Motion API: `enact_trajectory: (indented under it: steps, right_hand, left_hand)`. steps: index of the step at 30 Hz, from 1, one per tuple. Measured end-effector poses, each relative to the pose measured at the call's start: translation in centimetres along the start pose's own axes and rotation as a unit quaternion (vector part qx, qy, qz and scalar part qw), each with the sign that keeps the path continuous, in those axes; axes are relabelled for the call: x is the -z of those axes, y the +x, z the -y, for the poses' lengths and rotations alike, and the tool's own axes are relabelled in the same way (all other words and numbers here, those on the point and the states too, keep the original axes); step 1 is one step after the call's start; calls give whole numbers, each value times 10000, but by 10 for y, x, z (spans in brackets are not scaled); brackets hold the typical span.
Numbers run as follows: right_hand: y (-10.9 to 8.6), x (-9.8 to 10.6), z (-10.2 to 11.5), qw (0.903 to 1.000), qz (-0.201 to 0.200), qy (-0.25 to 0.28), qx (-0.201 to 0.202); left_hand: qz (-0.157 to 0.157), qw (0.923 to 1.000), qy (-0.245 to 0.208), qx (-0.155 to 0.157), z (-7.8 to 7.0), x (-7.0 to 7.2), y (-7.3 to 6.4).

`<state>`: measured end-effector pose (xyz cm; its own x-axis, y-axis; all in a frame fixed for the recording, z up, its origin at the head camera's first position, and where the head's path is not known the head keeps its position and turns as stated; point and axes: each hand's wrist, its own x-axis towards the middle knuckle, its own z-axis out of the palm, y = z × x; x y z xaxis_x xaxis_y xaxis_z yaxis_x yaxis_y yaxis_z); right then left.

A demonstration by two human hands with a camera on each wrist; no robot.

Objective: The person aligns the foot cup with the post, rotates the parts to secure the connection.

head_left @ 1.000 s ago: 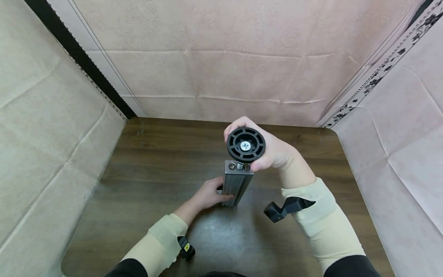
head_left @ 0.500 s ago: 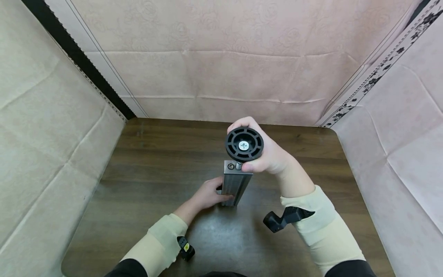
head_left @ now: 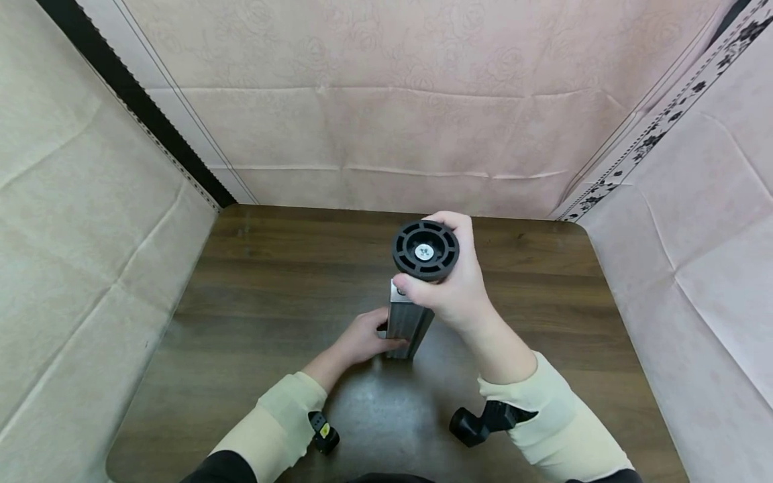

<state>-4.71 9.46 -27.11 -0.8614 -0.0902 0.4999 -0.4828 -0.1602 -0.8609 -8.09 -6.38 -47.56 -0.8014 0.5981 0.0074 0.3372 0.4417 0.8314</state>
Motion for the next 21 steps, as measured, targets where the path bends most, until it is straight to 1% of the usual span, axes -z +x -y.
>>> enact_trajectory:
  steps: [2, 6, 12, 17, 19, 21]
  right_hand:
    - [-3, -4, 0, 9992, -291, -266, 16]
    - [-7, -12, 0, 9944, -780, -701, 133]
    - [-11, -22, -2, 9881, -1263, -837, 255]
    - [-11, -29, -1, 9800, -1620, -1118, 282]
    - [-12, -32, -1, 9769, -1738, -1180, 396]
    - [-13, -35, -2, 9751, -1825, -1131, 549]
  left_hand:
    - [-7, 10000, -10, 4, 0, 0, 0]
    - [-39, 10000, -62, -10, 1, 0, 0]
    - [-61, 10000, -60, 31, 1, -1, -1]
    - [-33, 9999, -93, 104, 0, -1, -1]
    - [-46, 9999, -139, 87, -1, -2, -1]
    - [-62, 9998, -177, 45, -1, -2, -1]
